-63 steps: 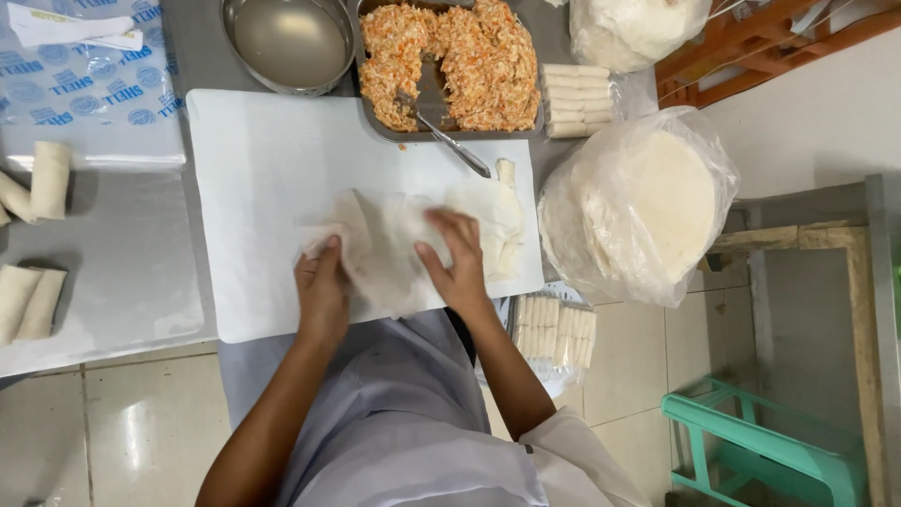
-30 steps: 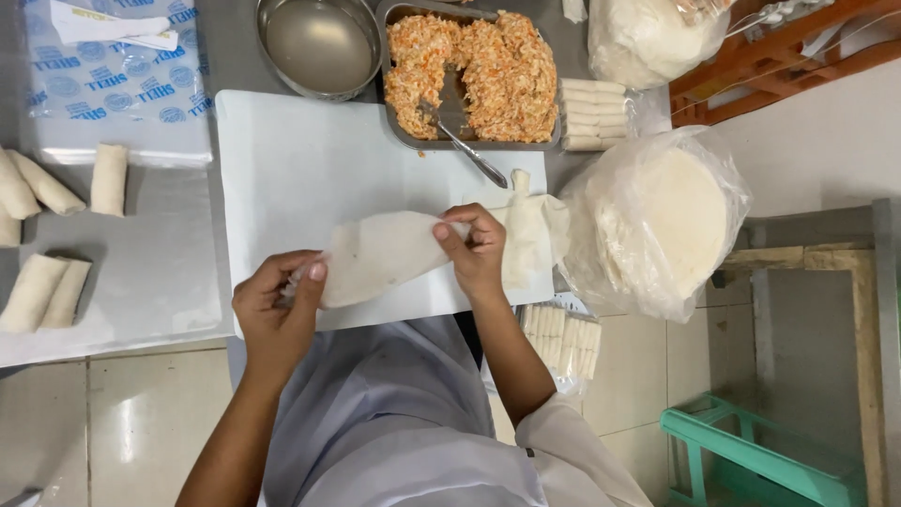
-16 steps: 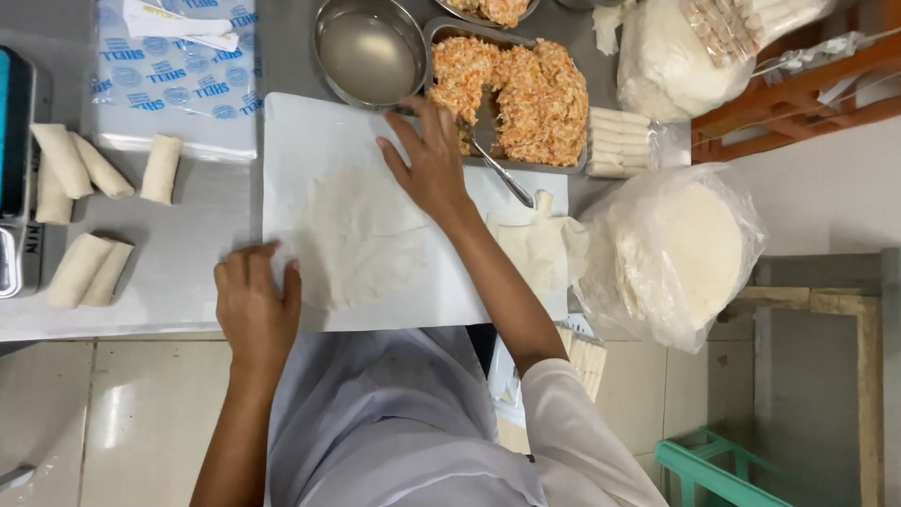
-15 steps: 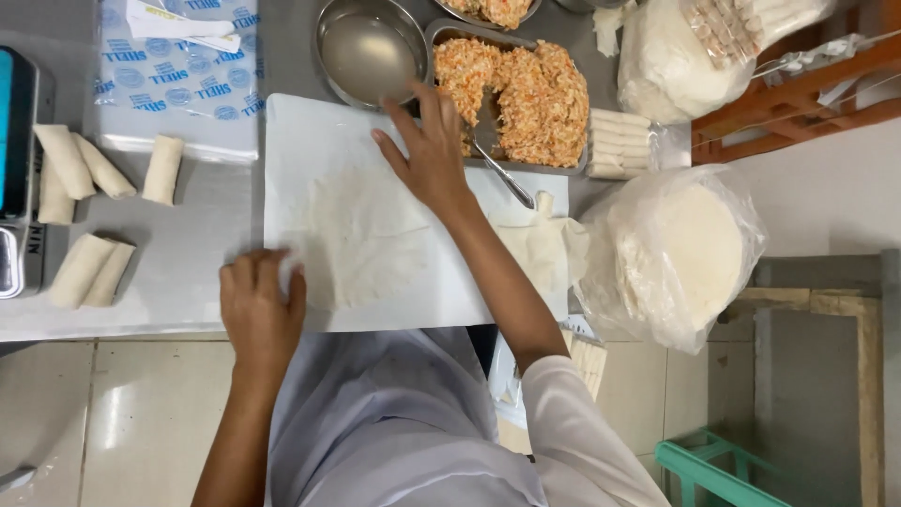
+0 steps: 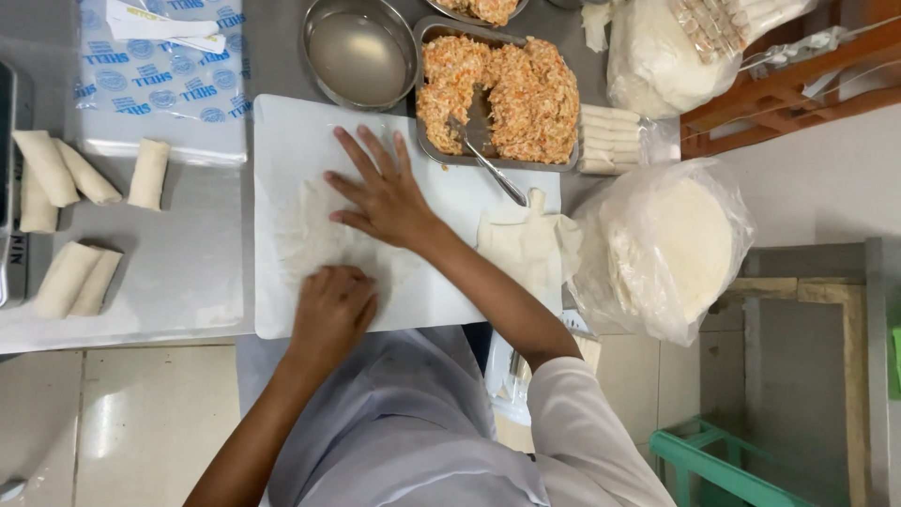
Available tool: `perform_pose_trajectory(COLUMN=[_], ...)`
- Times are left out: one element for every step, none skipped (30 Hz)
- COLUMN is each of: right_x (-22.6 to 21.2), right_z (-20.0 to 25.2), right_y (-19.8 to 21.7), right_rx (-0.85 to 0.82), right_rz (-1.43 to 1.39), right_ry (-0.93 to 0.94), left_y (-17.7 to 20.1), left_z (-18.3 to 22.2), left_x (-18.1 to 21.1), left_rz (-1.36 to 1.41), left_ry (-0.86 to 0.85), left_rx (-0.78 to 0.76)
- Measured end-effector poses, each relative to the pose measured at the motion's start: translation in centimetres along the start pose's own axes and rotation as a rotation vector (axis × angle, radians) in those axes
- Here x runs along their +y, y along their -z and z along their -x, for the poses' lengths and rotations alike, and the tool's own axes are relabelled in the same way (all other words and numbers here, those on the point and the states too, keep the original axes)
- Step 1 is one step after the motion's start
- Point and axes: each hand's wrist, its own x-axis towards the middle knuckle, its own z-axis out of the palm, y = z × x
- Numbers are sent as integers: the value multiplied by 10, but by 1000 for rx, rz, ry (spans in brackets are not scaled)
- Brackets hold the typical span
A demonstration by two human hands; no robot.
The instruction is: A person is manually wrapping food rolls by placing a portion of meat filling onto a wrapper and rolling it tightly on a white board.
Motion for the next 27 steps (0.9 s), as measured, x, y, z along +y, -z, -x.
perform_pose_trajectory(right_x=[-9,-6,-3,0,12,24,37,51,64,76,93,111,128,135,142,148,146,144,144,151,157,163,161,159,159,158,155], right_z=[5,7,9,11,18,26,31,40,50,61,73,85,98,100,101,102,95,88,79,76,75,75,78,81,80,75,75], right_y=[-2,3,8,14,17,20,23,34,45,55,56,57,59,65,70,75,96,117,139,138,138,138,130,121,113,116,119], right_rx=[-75,-74,-97,-120,-121,2,125,124,87,50,48,-65,-176,-178,-257,-335,-338,-412,-484,-484,-400,-316,-317,-252,-182,-179,-177], right_rz=[-6,-3,22,48,51,83,114,118,261,403,406,386,366,370,266,162,159,158,162,163,273,380,380,400,418,417,377], right_ry=[-17,-18,-53,-88,-96,-70,-33,-32,-189,-346,-350,-410,-471,-477,-535,-592,-591,-624,-654,-650,-593,-533,-535,-408,-273,-267,-199], left_y=[-14,-9,-4,0,2,4,5,5,4,4,5,6,6,12,18,24,21,18,14,14,15,15,16,17,17,18,19], left_z=[4,1,0,-2,-2,-1,-3,-5,-4,-4,-5,-7,-9,-18,-27,-35,-35,-34,-36,-36,-35,-35,-34,-33,-34,-37,-36], left_x=[2,3,4,6,5,5,4,3,2,1,2,3,4,6,7,8,6,3,1,0,1,1,2,2,1,0,1], left_rz=[124,125,88,51,56,62,66,68,81,94,98,107,117,121,68,15,14,-105,-223,-223,-275,-327,-326,-306,-289,-291,-284], left_ry=[-29,-31,-66,-102,-109,-109,-104,-105,-97,-89,-93,-93,-96,-101,-94,-86,-83,-24,35,38,45,52,51,51,55,60,60], left_rx=[-112,-112,-120,-128,-133,-163,-186,-183,-198,-214,-216,-191,-165,-168,-83,3,1,-28,-51,-49,-89,-130,-131,-143,-148,-143,-151])
